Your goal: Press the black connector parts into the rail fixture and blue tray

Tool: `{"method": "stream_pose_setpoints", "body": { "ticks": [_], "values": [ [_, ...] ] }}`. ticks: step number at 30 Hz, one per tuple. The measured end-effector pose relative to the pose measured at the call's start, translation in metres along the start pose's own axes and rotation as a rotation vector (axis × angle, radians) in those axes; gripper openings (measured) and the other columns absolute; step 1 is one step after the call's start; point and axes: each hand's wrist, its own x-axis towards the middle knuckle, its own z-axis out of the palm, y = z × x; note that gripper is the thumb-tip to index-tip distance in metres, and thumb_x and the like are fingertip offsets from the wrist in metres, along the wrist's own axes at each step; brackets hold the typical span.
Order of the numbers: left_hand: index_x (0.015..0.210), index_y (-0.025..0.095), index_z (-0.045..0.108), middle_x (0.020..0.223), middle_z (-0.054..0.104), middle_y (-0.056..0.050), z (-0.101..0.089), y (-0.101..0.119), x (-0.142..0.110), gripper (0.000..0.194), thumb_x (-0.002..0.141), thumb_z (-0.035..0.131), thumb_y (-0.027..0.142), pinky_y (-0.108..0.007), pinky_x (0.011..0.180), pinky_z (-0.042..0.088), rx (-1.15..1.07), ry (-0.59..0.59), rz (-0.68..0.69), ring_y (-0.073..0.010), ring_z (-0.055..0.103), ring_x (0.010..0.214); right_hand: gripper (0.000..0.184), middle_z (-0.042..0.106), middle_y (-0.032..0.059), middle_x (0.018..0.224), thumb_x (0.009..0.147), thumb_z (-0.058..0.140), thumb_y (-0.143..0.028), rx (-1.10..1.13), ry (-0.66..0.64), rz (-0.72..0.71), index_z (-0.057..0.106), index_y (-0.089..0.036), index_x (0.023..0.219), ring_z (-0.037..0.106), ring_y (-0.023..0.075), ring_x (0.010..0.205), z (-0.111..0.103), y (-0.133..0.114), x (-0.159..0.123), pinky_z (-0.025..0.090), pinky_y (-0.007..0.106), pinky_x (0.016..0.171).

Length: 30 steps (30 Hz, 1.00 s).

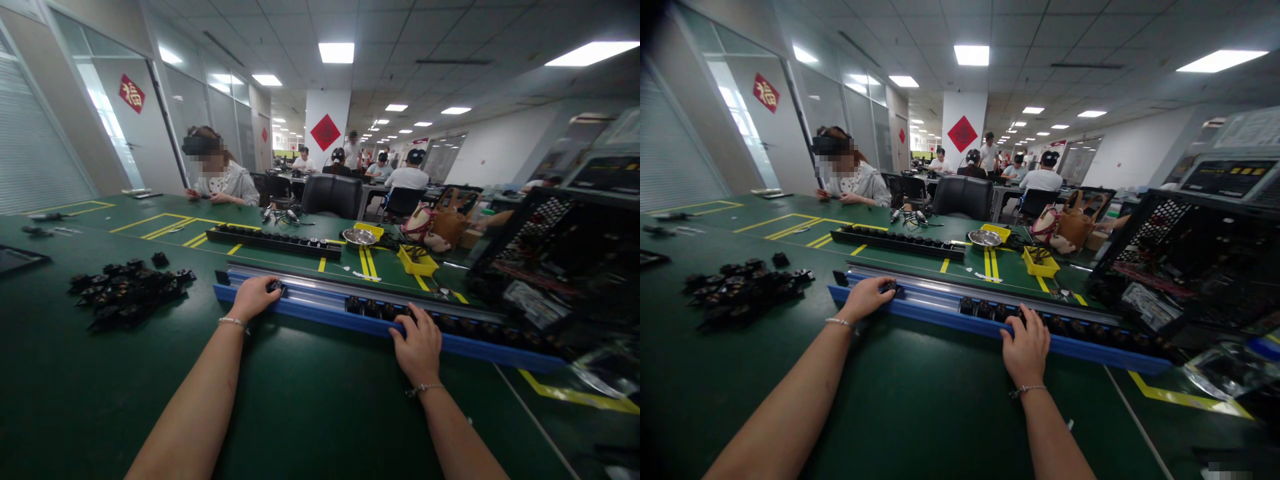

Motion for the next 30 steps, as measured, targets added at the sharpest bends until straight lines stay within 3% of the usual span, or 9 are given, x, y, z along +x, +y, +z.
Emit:
{"method": "stream_pose_setpoints", "body": {
  "ticks": [8,14,22,30],
  "values": [
    [0.106,0.025,0.064,0.105,0.069,-0.002,0.0006,-0.0049,-0.0004,0.036,0.075,0.051,0.037,-0.027,0.088,0.044,0.045,0.046,0.035,-0.0203,0.061,0.098,0.016,0.045,0.0090,0.130,0.077,0.046,-0.030,0.000,-0.007,0.003,0.059,-0.023,0.084,0.031,0.0284,0.125,-0.0019,-0.0015,0.0001,0.025,0.052,0.099],
    [0.104,0.024,0.066,0.100,0.070,-0.004,-0.0019,-0.0040,-0.0033,0.036,0.075,0.051,0.038,-0.031,0.090,0.043,0.089,0.100,-0.027,-0.0224,0.062,0.095,0.016,0.044,0.0088,0.131,0.078,0.046,-0.031,-0.008,-0.021,0.007,0.059,-0.022,0.084,0.030,0.0282,0.126,-0.0027,-0.0026,0.0000,0.025,0.052,0.099],
    [0.105,0.023,0.065,0.104,0.069,-0.004,-0.0016,-0.0045,-0.0033,0.037,0.073,0.051,0.037,-0.035,0.102,0.033,0.080,0.106,-0.059,-0.0216,0.061,0.099,0.016,0.044,0.0089,0.131,0.078,0.047,-0.031,-0.008,-0.022,0.007,0.059,-0.022,0.085,0.029,0.0282,0.127,-0.0012,-0.0016,0.0000,0.024,0.052,0.100],
    [0.105,0.024,0.065,0.105,0.069,-0.002,0.0034,-0.0091,-0.0025,0.038,0.073,0.050,0.038,-0.035,0.104,0.029,0.079,0.129,-0.089,-0.0204,0.061,0.099,0.016,0.044,0.0086,0.132,0.078,0.047,-0.030,-0.017,-0.006,0.011,0.059,-0.022,0.085,0.030,0.0277,0.126,-0.0005,-0.0023,-0.0005,0.025,0.051,0.100]
  ]
}}
